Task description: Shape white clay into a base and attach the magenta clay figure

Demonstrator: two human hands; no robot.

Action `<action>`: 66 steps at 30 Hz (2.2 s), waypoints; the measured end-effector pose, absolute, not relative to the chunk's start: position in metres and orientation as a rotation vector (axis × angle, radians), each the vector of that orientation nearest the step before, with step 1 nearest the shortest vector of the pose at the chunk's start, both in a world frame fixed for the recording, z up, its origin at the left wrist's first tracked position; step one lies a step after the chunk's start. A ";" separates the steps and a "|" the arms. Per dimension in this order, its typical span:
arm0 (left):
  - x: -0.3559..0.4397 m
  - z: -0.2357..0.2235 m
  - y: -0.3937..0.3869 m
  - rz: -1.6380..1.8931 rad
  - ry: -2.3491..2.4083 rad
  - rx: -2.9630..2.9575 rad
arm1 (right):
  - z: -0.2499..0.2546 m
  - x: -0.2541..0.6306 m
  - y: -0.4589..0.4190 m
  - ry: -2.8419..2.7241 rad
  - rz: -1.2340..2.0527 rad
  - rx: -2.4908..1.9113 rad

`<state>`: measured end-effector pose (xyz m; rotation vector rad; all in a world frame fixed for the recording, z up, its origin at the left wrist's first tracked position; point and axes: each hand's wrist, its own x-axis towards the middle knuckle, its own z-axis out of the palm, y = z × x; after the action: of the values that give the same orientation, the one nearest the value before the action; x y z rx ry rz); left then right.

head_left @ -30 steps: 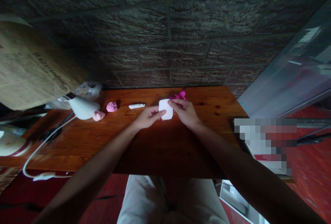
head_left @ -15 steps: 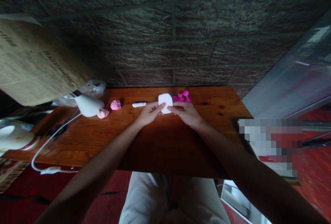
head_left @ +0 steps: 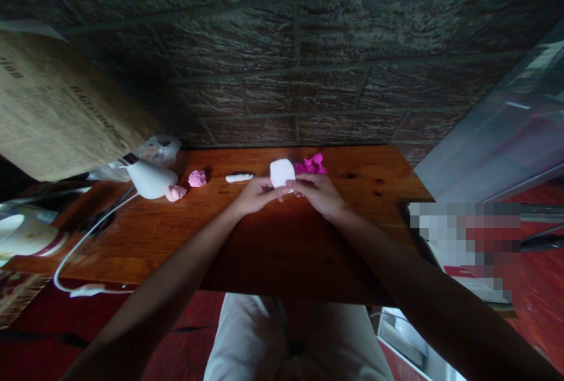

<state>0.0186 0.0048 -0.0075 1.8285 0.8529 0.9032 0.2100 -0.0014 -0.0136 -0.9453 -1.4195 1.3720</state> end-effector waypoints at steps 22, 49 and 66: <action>0.009 -0.007 0.015 1.202 0.775 1.285 | -0.016 0.206 0.003 -1.105 1.532 -0.961; 0.009 -0.004 0.005 1.059 0.861 1.635 | -0.011 0.207 -0.004 -1.143 1.646 -0.867; 0.014 -0.010 0.004 1.127 0.831 1.633 | -0.010 0.208 -0.003 -1.153 1.596 -0.871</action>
<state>0.0138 0.0042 -0.0100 1.6328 0.8311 1.1269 0.2076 -0.0035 -0.0102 -0.8708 -1.1525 1.5963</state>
